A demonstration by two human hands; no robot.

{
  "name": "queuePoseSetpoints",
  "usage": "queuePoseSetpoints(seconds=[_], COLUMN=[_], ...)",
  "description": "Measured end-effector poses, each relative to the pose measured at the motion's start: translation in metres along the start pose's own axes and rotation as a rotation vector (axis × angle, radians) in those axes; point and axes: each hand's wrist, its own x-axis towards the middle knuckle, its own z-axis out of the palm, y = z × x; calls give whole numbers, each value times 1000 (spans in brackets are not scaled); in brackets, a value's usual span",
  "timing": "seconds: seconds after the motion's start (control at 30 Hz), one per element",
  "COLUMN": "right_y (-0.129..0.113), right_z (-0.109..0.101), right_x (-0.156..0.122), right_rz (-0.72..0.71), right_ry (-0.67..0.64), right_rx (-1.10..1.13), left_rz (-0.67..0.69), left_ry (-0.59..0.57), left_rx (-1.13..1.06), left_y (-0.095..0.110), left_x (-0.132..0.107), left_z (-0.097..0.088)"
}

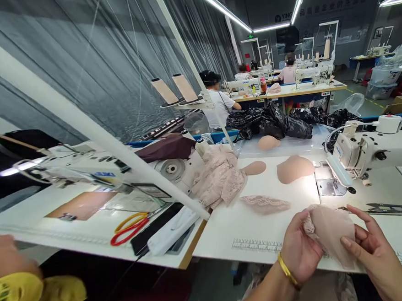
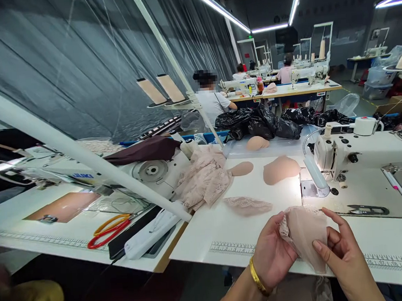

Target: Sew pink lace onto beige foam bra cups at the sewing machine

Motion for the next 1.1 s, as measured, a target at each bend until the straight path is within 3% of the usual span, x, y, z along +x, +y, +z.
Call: queuePoseSetpoints(seconds=[0.2,0.43,0.7,0.8,0.87,0.97,1.03,1.1], right_y=[14,22,18,16,14,2,-11,-26], right_z=[-6,-19,-16,-14,-21,-43,-59,-68], right_x=[-3,4,3,-4,-4,14,40,71], right_rz=[-14,29,5,-12,-38,-305,-626,-872], right_ry=[43,-21,-20,-69,-87,-77,-211,-389], right_rx=[0,43,11,-34,-148,-469,-739,-1048], left_rz=[196,165,102,113,104,35,133,344], left_ry=[-18,-30,-48,-79,-226,-691,-1008,-1168], left_rx=[193,220,283,333,458,982,1472,1869], left_y=[-6,-8,-8,1,15,42,57,64], left_x=[0,-1,9,8,2,-3,6,27], left_z=[5,8,14,19,25,34,38,40])
